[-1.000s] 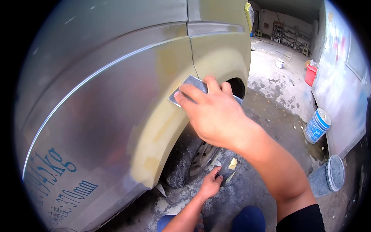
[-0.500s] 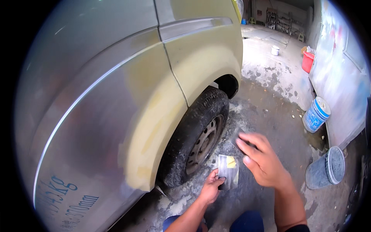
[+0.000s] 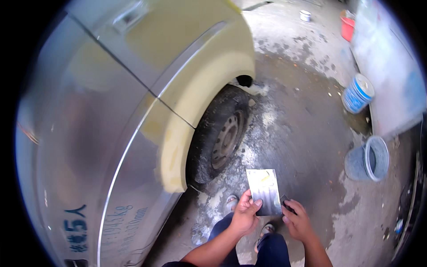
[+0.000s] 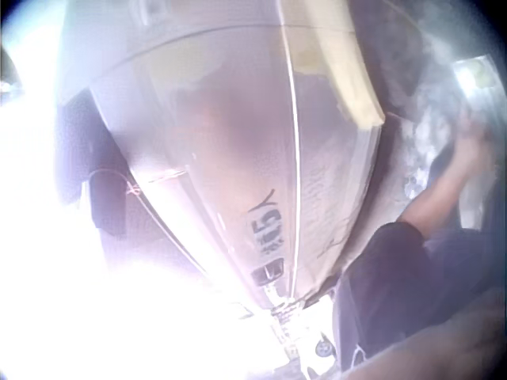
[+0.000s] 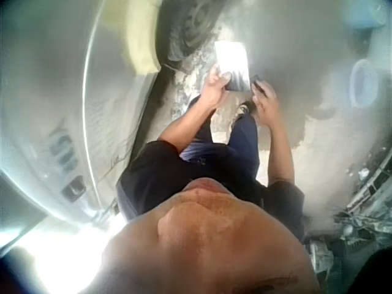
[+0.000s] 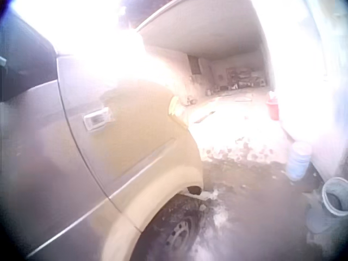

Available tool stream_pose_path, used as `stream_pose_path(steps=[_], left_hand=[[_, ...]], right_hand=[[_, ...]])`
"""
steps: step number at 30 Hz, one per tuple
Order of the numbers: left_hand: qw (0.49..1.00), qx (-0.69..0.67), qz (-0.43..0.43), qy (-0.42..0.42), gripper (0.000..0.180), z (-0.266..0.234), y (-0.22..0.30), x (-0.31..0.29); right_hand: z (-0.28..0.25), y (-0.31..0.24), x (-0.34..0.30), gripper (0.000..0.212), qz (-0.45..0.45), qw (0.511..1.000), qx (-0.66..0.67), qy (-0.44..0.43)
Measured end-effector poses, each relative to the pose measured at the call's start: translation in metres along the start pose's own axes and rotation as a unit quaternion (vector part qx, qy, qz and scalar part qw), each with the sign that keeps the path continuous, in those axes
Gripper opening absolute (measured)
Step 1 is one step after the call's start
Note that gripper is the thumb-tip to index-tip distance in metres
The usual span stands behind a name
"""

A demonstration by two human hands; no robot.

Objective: The person sands the front fender and bumper area of a silver car using a sanding block. They move from the upper fender down to the wheel arch and then to the front bumper, smoothing the surface and occasionally wiping it with their hand to check the finish.

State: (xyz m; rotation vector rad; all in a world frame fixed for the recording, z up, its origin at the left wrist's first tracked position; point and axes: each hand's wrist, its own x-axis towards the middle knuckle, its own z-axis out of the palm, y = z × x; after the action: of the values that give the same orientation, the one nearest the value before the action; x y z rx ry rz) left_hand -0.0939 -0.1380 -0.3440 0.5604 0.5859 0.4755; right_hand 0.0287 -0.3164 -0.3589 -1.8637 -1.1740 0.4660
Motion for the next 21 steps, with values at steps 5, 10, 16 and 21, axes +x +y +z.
stream_pose_path(steps=[5,10,16,21], left_hand=[[0.996,0.028,-0.073,-0.034,0.041,0.074,0.057,-0.045],[0.982,0.038,-0.164,-0.089,0.033,0.146,0.091,-0.09],[0.963,0.076,-0.227,-0.123,0.04,0.208,0.094,-0.134],[0.955,0.084,-0.227,-0.17,0.035,0.231,0.113,-0.146]], right_hand=[[-0.057,-0.03,-0.061,0.038,0.245,0.91,0.288,0.171],[-0.13,-0.111,-0.09,0.031,0.266,0.738,0.607,0.123],[-0.158,-0.197,-0.079,0.021,0.123,0.813,0.564,-0.075],[-0.179,-0.177,-0.061,0.019,0.207,0.803,0.552,0.085]])
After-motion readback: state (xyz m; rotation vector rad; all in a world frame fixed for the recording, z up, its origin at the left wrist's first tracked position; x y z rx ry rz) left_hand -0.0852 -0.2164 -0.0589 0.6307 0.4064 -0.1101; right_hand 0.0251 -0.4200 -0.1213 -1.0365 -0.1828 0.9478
